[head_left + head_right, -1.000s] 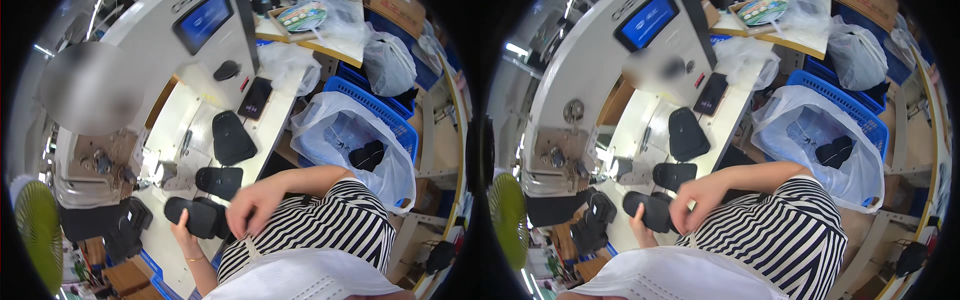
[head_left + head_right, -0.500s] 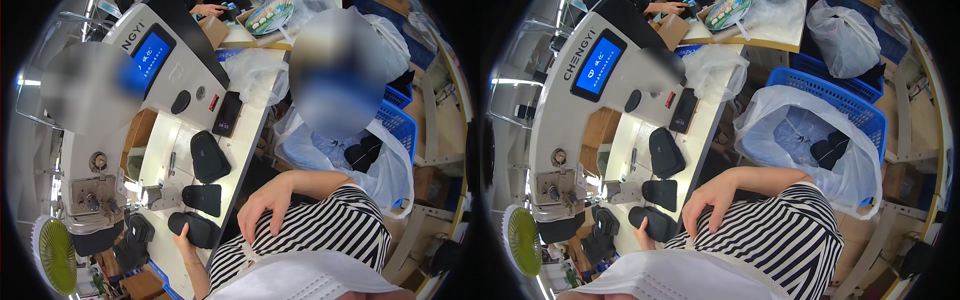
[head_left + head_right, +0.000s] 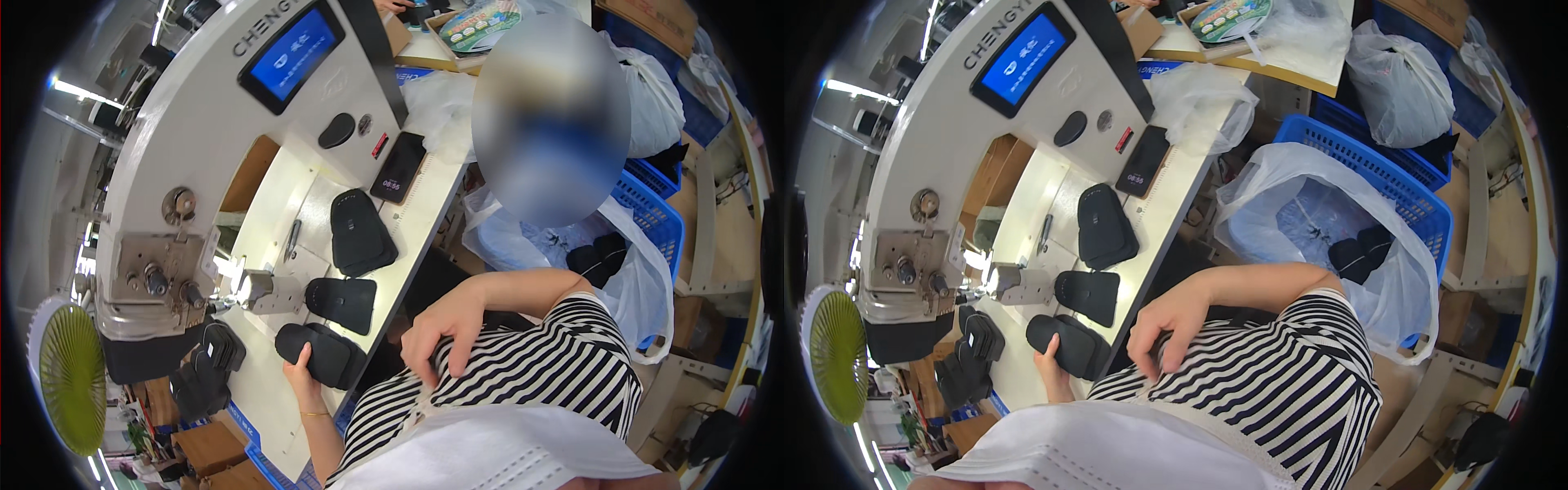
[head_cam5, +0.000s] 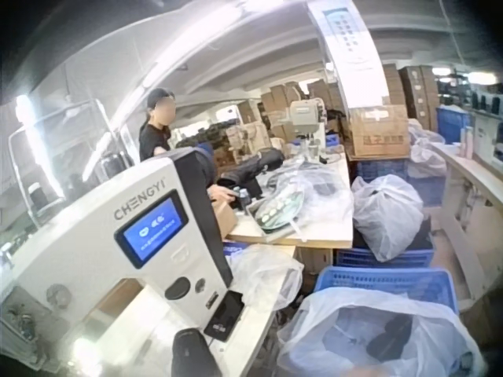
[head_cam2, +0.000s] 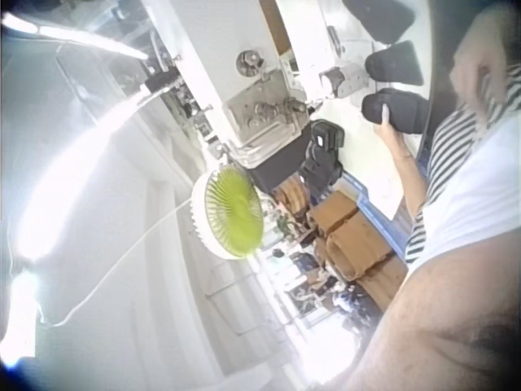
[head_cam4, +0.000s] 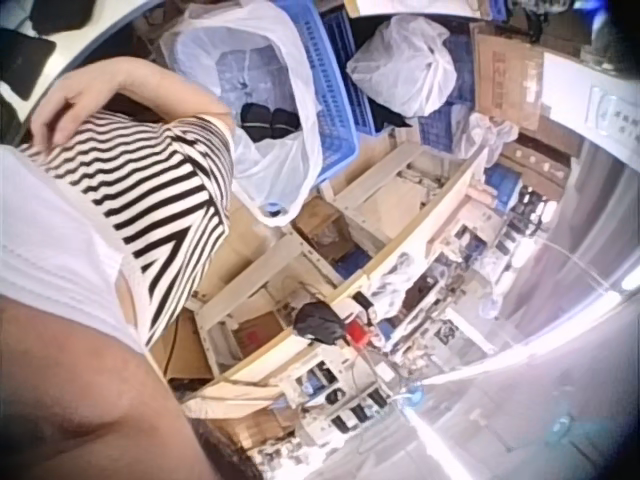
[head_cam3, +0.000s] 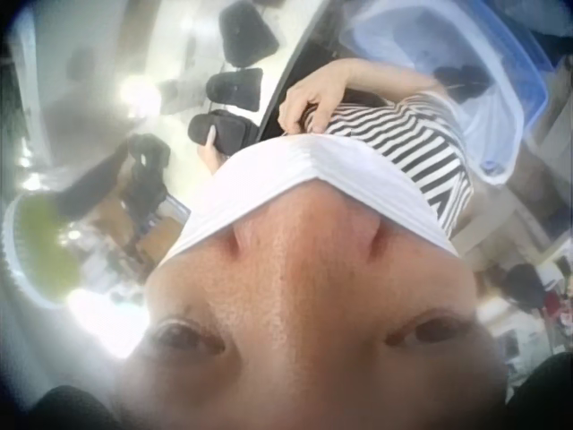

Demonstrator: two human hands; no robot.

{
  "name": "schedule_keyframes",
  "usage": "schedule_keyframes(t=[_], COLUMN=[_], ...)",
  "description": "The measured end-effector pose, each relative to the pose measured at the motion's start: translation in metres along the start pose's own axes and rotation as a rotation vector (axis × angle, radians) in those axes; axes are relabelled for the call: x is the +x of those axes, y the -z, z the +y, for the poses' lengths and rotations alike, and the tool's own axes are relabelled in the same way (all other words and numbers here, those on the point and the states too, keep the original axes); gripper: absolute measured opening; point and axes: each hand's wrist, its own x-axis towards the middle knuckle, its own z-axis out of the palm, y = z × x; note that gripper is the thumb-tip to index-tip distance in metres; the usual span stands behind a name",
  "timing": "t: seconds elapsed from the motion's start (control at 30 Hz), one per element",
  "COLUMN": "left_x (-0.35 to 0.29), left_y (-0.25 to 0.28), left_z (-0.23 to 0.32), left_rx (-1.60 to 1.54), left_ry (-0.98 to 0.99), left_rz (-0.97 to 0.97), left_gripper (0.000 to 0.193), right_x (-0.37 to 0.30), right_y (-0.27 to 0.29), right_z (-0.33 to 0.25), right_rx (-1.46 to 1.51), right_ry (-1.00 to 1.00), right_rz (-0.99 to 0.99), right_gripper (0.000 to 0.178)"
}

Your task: The person aligns fabric pieces and feeds them under the needle of a sewing machine to stitch along their edges.

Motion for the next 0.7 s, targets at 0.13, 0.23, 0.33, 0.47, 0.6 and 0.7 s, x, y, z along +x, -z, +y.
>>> schedule_keyframes(t=[0.13, 0.23, 0.33, 0.47, 0.6, 0.7], left_x=[-0.001, -0.002, 0.005, -0.005, -0.006, -0.004], left_y=[-0.008, -0.013, -0.013, -0.011, 0.001, 0.006], left_z=[-0.001, -0.002, -0.009, 0.0, -0.008, -0.024], left_rx=[-0.027, -0.006, 0.021, 0.04, 0.159, 0.351], left_ry=[-0.031, -0.059, -0.132, -0.126, -0.124, -0.221], left_rz=[-0.021, -0.017, -0.006, 0.021, 0.04, 0.11], left_gripper=[0.037, 0.036, 0.036, 0.038, 0.044, 0.045], right_x=[0.006, 0.018, 0.033, 0.054, 0.086, 0.114], right_y=[0.016, 0.009, 0.009, 0.026, 0.02, 0.002], right_z=[0.001, -0.003, -0.004, -0.001, -0.006, -0.004], right_rx=[-0.038, 0.014, -0.029, -0.098, -0.204, -0.204], right_ry=[-0.108, -0.069, -0.013, -0.217, -0.169, -0.353], right_rz=[-0.106, -0.065, -0.041, -0.291, -0.322, -0.433], right_gripper=[0.042, 0.049, 0.048, 0.053, 0.055, 0.064])
